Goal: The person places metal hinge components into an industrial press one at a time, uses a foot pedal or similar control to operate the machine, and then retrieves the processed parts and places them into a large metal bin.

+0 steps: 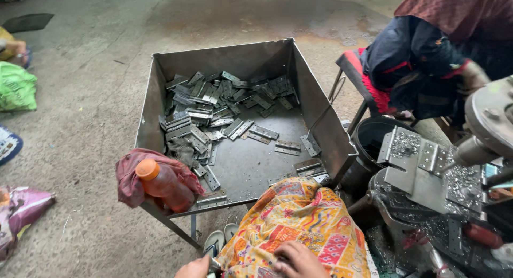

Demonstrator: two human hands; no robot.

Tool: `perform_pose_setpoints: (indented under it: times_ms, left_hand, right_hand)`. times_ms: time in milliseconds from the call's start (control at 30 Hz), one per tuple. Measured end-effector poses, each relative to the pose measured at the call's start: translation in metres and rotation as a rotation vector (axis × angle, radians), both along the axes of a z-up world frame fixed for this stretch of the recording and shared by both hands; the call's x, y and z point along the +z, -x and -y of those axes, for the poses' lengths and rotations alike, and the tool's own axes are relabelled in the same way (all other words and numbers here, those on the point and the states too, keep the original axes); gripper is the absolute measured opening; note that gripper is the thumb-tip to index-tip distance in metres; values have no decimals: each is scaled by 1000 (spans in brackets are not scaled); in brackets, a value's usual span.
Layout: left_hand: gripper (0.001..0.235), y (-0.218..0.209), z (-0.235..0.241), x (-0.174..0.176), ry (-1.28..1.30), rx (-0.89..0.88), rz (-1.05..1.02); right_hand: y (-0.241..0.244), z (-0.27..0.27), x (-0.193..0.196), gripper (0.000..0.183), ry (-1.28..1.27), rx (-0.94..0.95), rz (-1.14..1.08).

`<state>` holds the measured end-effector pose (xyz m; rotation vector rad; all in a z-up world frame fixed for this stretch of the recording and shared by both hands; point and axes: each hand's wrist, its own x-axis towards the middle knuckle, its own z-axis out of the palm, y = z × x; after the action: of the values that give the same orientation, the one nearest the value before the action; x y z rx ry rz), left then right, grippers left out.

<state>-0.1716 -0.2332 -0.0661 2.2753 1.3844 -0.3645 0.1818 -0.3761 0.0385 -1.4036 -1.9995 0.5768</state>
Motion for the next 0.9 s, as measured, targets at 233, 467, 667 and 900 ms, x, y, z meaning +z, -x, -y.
perform_pose_setpoints:
  times_ms: [233, 467, 667, 900]
  left_hand:
    - [35, -103, -174, 202, -614, -242, 347]
    - [58, -269, -347, 499, -1506, -71, 828]
    - [56, -308, -234, 422, -854, -285, 935]
    - [66, -223, 1, 290, -41, -813, 1095]
  right_hand:
    - [-14, 4, 6, 25, 446, -209, -292]
    - [-29, 3, -22, 21, 385, -208, -414]
    - [-32, 16, 5, 23, 371, -458, -680]
    - [-70, 37, 59, 49, 287, -667, -1499]
